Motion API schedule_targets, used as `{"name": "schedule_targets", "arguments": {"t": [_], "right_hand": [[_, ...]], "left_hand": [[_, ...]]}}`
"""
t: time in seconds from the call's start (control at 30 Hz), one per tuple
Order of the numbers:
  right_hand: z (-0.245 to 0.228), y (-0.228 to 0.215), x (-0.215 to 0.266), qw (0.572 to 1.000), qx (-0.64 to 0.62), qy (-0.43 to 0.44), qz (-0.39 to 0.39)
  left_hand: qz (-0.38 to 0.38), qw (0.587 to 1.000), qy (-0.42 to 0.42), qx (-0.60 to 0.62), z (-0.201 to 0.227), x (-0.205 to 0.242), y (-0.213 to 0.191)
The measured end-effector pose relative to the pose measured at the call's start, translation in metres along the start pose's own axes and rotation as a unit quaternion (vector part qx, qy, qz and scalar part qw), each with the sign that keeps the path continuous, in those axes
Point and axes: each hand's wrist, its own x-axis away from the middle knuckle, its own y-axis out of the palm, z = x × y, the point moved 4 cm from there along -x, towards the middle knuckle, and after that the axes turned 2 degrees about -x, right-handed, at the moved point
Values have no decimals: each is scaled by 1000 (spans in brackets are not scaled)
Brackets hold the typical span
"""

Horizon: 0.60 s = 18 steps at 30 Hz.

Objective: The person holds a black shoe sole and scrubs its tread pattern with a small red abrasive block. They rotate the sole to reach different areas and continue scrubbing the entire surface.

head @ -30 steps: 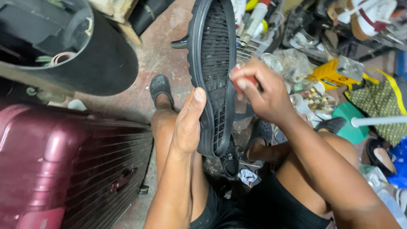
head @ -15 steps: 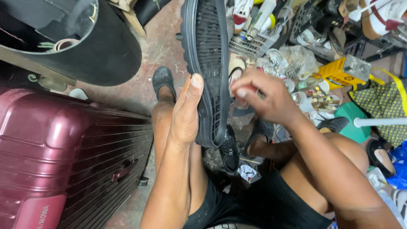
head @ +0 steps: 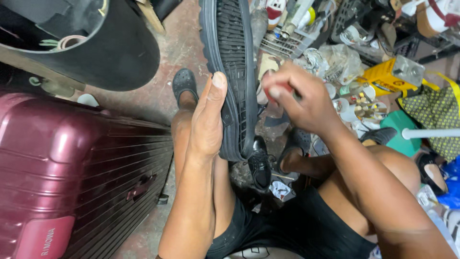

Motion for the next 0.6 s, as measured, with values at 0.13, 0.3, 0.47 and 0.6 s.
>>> {"name": "schedule_targets", "arguments": {"t": [0.13, 0.3, 0.47, 0.6], "right_hand": [[2, 4, -6, 997, -34, -64, 5], [-4, 14, 0, 997, -24, -50, -48], [1, 12, 3, 993, -95, -10, -71], [7, 3, -13, 997, -62, -36, 16]], "left_hand": [[-7, 999, -16, 28, -4, -1, 5], [117, 986, -50, 104, 7, -2, 1], [219, 968, -118, -22, 23, 5, 0], [156, 982, -109, -7, 20, 3, 12]]}}
